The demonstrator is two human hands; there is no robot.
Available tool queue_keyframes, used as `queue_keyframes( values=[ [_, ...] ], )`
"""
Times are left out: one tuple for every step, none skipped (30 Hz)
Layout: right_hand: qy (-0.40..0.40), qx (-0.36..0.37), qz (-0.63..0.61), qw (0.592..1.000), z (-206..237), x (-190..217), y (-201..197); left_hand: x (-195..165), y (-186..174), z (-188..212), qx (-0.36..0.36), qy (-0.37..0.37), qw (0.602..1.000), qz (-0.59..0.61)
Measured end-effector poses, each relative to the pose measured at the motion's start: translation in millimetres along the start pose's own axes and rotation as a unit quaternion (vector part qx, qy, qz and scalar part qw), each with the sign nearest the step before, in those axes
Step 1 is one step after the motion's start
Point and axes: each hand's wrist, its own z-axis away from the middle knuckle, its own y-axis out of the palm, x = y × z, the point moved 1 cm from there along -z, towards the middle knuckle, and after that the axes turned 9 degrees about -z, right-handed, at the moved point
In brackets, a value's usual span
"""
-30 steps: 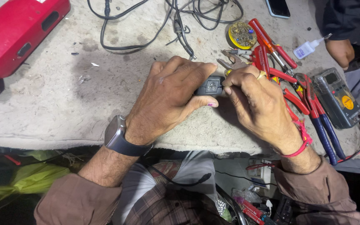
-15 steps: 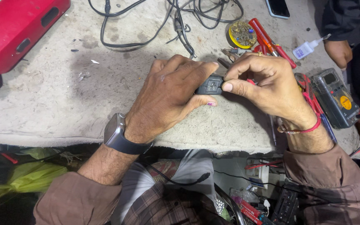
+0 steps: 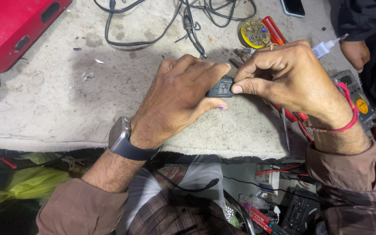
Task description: The person uses a multimeter to test a black electrical connector, then manipulates its internal pins with a screwdriver and pliers. They repeatedly adjust and inspect the connector while another person handles a nearby cable.
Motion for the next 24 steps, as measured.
queue_keyframes(
  values=[
    [-0.024,0.004,-0.005,1.000,-1,0,-1,0,0,-1,0.002,-0.004,1.000,0.003],
    [-0.048,0.008,-0.010,0.999,-2,-1,-2,0,0,-1,0.004,-0.009,1.000,0.006],
    [-0.073,0.013,-0.015,0.997,-2,-1,-2,1,0,-1,0.000,-0.010,1.000,0.008],
    [-0.079,0.009,-0.017,0.997,-3,-2,-2,0,0,-2,-0.004,-0.010,1.000,0.009],
    [-0.085,0.005,-0.019,0.996,-3,-2,-1,1,0,-2,-0.007,-0.011,1.000,0.010],
    [-0.090,0.000,-0.020,0.996,-3,-2,-1,1,0,-2,-0.008,-0.014,1.000,0.012],
    [-0.094,-0.004,-0.014,0.995,-3,-1,-1,1,0,-2,-0.009,-0.017,1.000,0.015],
    [-0.098,-0.007,-0.009,0.995,-2,-1,0,1,0,-2,-0.010,-0.020,1.000,0.018],
    [-0.102,-0.010,-0.003,0.995,-1,1,0,1,0,-2,-0.005,-0.023,1.000,0.019],
    [-0.124,-0.014,0.008,0.992,0,2,1,1,-1,-2,0.000,-0.026,0.999,0.020],
    [-0.147,-0.017,0.018,0.989,3,4,2,1,-1,-2,0.005,-0.030,0.999,0.022],
    [-0.169,-0.021,0.028,0.985,6,6,3,0,-1,-2,0.003,-0.030,0.999,0.022],
    [-0.181,-0.031,0.053,0.981,9,7,5,0,-2,-3,-0.001,-0.029,0.999,0.021],
    [-0.193,-0.042,0.078,0.977,13,7,7,-1,-3,-4,-0.004,-0.028,0.999,0.021],
    [-0.203,-0.052,0.103,0.972,17,7,9,-1,-3,-4,0.001,-0.031,0.999,0.023],
    [-0.202,-0.068,0.100,0.972,20,6,11,-2,-4,-4,0.005,-0.035,0.999,0.026],
    [-0.202,-0.084,0.097,0.971,22,3,14,-2,-5,-5,0.009,-0.039,0.999,0.028],
    [-0.202,-0.100,0.094,0.970,23,0,18,-2,-5,-5,0.007,-0.039,0.999,0.031],
    [-0.204,-0.110,0.072,0.970,24,-3,20,-3,-6,-5,0.006,-0.039,0.999,0.035],
    [-0.207,-0.120,0.051,0.970,24,-7,23,-3,-7,-5,0.004,-0.039,0.999,0.038],
    [-0.210,-0.131,0.031,0.968,24,-11,26,-3,-7,-5,0.000,-0.039,0.998,0.043],
    [-0.209,-0.142,0.011,0.967,25,-15,29,-3,-7,-5,-0.003,-0.040,0.998,0.048],
    [-0.209,-0.153,-0.010,0.966,25,-18,33,-3,-7,-5,-0.007,-0.041,0.998,0.053],
    [-0.209,-0.165,-0.030,0.964,25,-21,36,-3,-7,-5,-0.010,-0.041,0.998,0.054]
  ],
)
